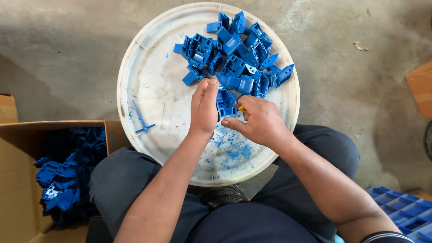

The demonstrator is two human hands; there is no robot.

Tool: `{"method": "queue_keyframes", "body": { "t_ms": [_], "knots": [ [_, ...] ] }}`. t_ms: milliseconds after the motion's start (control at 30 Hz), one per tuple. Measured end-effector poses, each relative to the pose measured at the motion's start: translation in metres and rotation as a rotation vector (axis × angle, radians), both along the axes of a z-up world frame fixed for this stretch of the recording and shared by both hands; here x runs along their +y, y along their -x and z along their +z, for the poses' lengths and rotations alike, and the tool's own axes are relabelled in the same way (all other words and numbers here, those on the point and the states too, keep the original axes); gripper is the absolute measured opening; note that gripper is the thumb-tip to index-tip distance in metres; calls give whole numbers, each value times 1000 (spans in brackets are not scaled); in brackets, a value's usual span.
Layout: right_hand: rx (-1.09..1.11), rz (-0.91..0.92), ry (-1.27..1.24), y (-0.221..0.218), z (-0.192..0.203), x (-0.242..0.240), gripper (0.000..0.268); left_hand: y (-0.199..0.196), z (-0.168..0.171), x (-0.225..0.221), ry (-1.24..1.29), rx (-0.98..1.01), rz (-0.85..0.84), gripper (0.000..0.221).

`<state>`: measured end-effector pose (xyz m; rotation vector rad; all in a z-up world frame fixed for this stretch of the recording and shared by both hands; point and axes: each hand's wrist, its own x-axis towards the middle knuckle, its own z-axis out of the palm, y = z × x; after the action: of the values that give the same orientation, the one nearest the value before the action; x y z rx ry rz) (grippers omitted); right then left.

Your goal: The person trims excess plastic from blue components using a yellow utility knife.

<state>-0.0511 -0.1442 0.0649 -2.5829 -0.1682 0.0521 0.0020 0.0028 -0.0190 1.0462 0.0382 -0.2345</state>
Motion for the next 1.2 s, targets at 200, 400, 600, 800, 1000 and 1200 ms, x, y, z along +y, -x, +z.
{"method": "queue_keyframes", "body": {
  "t_ms": [200, 400, 600, 800, 1000, 1200],
  "knots": [
    [-79, 97, 86, 0, -5, -2, 57, 1, 5, 2, -114, -5, -7, 31],
    [-83, 76, 100, 3, -2, 2, 53, 1, 5, 2, -98, -16, -5, 26],
    [62, 31, 123, 2, 1, 5, 53, 1, 7, 3, -99, -29, 12, 19],
    [127, 95, -18, 3, -5, 6, 49, -5, 12, 7, -11, -42, 60, 19],
    [128, -34, -319, 3, -10, -7, 50, -2, 23, 10, 10, -71, 43, 19],
    [136, -82, -464, 9, -34, -13, 42, 3, 2, 6, -18, -97, 59, 22]
  ]
}}
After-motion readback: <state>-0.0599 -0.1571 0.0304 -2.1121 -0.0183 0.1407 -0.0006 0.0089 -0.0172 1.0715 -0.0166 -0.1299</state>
